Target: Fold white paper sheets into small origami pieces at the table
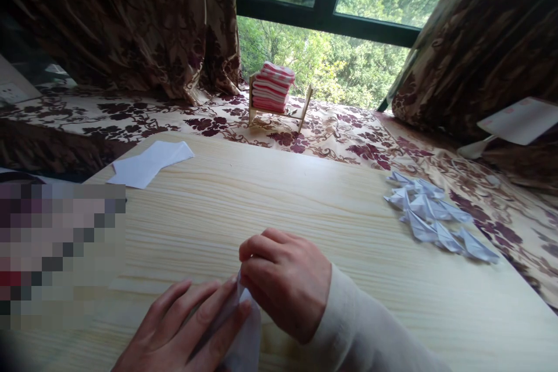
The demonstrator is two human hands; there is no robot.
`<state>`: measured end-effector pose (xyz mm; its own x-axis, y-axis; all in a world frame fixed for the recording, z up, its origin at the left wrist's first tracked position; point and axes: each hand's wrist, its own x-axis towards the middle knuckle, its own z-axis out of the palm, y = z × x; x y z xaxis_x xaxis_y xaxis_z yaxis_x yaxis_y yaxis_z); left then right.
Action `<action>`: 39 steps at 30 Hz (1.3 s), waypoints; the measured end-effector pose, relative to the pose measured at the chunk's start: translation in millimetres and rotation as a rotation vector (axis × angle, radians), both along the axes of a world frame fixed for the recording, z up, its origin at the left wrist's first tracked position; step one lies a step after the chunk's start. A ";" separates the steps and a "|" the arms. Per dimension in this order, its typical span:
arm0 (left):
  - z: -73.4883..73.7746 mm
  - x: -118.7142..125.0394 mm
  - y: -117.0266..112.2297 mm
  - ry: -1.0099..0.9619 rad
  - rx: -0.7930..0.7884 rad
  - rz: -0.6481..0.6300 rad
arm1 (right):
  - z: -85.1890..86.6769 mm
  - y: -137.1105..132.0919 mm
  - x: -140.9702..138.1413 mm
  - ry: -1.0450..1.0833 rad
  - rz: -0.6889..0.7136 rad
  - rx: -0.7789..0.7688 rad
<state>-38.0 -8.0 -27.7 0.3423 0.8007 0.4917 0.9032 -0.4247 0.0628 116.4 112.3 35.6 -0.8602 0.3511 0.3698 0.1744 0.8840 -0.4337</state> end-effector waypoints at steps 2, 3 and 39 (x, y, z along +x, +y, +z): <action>-0.6 -0.2 0.6 0.001 0.001 -0.001 | -0.7 -0.1 -0.4 0.008 0.011 -0.006; -0.8 -0.2 0.9 0.001 0.002 0.001 | -1.3 -0.2 -0.7 0.016 0.013 -0.008; 5.9 5.3 -1.0 -0.071 -0.017 0.035 | -23.1 -48.1 34.2 -0.104 -0.181 0.323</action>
